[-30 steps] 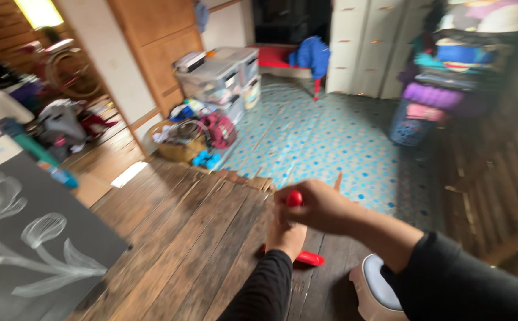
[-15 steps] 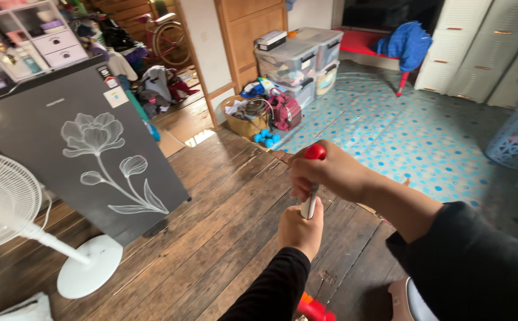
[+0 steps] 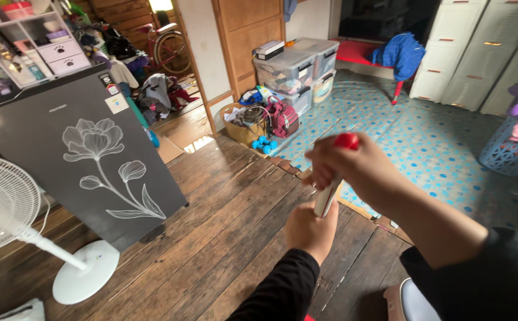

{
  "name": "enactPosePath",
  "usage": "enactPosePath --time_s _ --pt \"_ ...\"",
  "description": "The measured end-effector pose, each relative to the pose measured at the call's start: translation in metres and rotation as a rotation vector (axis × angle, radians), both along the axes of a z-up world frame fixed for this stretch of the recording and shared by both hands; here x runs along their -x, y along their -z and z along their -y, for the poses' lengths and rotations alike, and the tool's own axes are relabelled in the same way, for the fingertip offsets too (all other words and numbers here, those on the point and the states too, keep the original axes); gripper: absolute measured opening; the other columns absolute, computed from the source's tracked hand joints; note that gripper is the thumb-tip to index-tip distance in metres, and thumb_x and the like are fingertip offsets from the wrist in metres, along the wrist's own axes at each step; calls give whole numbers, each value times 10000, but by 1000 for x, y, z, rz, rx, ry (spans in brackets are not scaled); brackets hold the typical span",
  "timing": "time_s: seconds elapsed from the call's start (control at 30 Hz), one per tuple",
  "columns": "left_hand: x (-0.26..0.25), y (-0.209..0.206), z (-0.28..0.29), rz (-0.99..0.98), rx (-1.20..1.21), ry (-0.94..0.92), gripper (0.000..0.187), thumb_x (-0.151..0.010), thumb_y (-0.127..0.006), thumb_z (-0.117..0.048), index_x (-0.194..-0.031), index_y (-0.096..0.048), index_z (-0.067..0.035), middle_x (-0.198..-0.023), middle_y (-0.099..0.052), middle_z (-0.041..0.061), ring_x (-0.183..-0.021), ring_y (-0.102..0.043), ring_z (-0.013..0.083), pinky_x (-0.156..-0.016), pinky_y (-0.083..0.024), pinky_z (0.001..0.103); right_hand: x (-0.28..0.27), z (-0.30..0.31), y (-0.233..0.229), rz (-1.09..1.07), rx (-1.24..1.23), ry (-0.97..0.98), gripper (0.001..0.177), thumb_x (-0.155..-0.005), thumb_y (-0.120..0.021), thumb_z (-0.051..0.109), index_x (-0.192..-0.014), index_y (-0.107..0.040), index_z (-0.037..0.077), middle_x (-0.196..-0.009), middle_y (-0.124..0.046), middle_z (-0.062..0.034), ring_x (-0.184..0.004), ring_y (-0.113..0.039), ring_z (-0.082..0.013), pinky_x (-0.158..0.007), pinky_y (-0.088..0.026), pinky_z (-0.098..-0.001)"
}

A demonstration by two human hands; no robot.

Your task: The person sweeps the wooden floor with a broom, moving between furniture and household items in a room.

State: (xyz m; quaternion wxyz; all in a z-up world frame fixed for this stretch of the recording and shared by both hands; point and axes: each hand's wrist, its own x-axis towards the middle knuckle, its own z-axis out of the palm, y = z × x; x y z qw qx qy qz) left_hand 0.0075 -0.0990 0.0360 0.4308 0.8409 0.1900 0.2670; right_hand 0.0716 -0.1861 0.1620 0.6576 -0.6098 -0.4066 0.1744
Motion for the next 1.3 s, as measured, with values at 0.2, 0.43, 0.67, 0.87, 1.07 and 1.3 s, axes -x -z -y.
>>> enactPosePath --time_s 0.2,0.43,0.67,0.87,1.07,1.3 --pt "-10 -26 15 187 -24 99 391 -908 -643 -452 -904 -746 -75 -745 -722 164 -728 -731 359 -656 -562 445 10 17 -33 -105 -278 286 152 -949 -645 119 -813 -678 60 -612 -513 -43 -537 -533 -150 -756 -671 -486" --pt "-4 22 0 -2 -22 167 322 -881 -697 -410 -980 -733 -106 -817 -732 152 -784 -721 355 -669 -547 450 20 19 25 -200 -72 462 290 -916 -701 193 -702 -602 24 -629 -594 -56 -599 -610 -162 -710 -587 -378" --pt "1 31 9 -165 112 141 284 -890 -679 -377 -865 -759 -105 -677 -735 66 -655 -738 231 -642 -559 403 24 34 29 -109 203 463 340 -899 -672 212 -640 -589 8 -624 -641 -71 -611 -625 -154 -640 -516 -325" --pt "5 23 37 -183 322 144 243 -898 -659 -361 -963 -750 -145 -702 -727 79 -661 -760 231 -662 -585 400 30 38 21 78 394 483 335 -879 -666 231 -632 -651 5 -575 -662 -76 -525 -614 -130 -548 -531 -327" --pt "-6 27 36 -46 58 133 226 -895 -691 -333 -952 -762 -126 -806 -731 161 -802 -701 383 -697 -544 490 27 42 18 -26 333 422 304 -879 -670 187 -653 -650 -16 -567 -610 -77 -518 -591 -160 -559 -550 -372" --pt "-12 -4 -4 93 -153 82 242 -888 -701 -338 -828 -697 -104 -737 -719 143 -731 -703 375 -648 -539 479 6 15 -7 -153 -135 423 333 -921 -660 160 -638 -538 36 -580 -506 -49 -532 -532 -173 -745 -653 -459"
